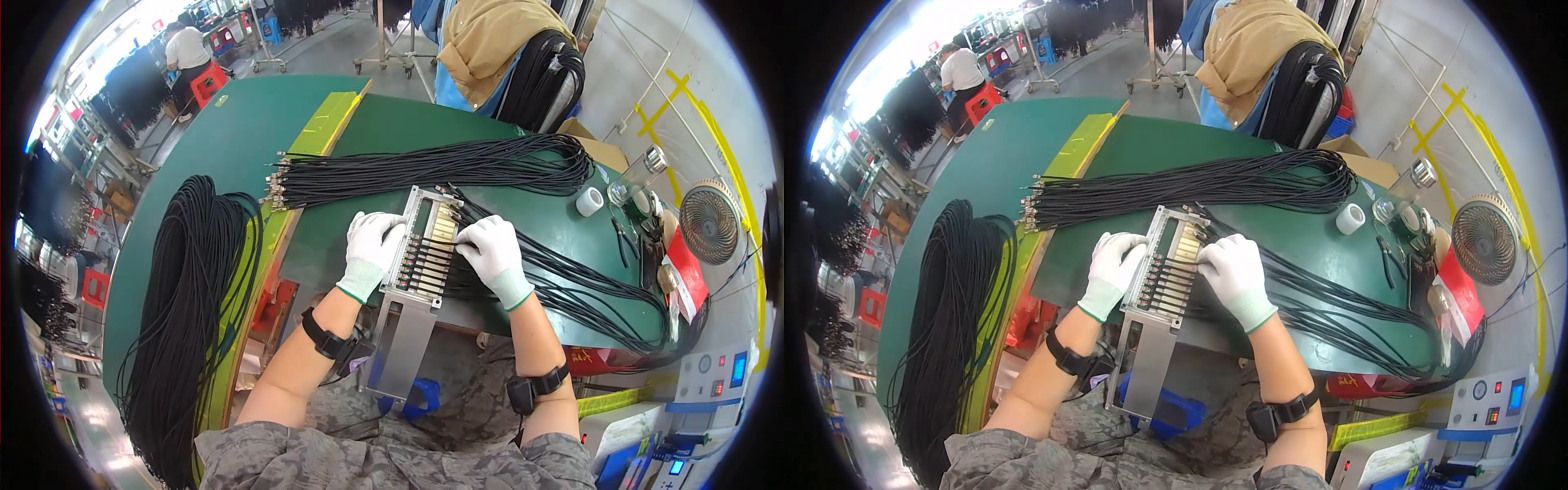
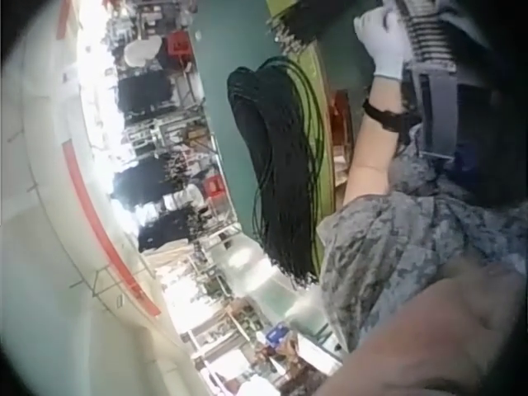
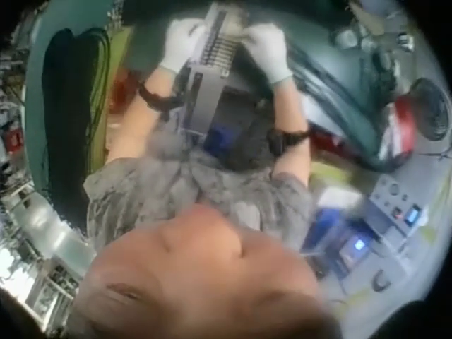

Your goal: Assembling a wiring harness by precisely inserting multiple wires into a connector block and using a crimping machine to secure them.

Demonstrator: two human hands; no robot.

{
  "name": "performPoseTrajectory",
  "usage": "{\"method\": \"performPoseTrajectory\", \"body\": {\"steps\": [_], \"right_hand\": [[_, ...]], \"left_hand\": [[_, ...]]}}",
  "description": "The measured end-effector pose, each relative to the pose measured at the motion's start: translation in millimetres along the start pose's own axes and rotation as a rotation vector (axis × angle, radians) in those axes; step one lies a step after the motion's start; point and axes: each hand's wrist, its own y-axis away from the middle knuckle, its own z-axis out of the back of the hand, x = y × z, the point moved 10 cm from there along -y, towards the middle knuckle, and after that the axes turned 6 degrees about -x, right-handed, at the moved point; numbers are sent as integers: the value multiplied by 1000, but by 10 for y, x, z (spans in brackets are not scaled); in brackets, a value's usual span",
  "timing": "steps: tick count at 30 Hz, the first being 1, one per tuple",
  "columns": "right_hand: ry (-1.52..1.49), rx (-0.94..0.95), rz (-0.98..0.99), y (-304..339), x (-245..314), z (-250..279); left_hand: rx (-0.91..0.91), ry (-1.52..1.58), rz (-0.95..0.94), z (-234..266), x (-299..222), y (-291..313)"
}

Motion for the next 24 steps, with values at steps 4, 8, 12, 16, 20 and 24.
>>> {"method": "performPoseTrajectory", "body": {"steps": [4, 8, 12, 16, 20, 24], "right_hand": [[-29, 12, -53, 16, -31, -9], [84, 21, -48, 30, -44, -99], [27, 58, -127, 18, -220, -138], [273, 54, -200, -39, -464, -94], [267, 37, -201, -29, -495, -122], [102, -55, -23, -114, -143, 42]], "left_hand": [[118, 120, 39, -85, -115, -4], [178, -188, -337, -198, -589, 158], [332, -259, -262, -337, -512, 113], [334, -202, -256, -402, -457, 125], [262, -90, -229, -355, -433, 102], [137, 181, -11, -148, -280, -70]]}}
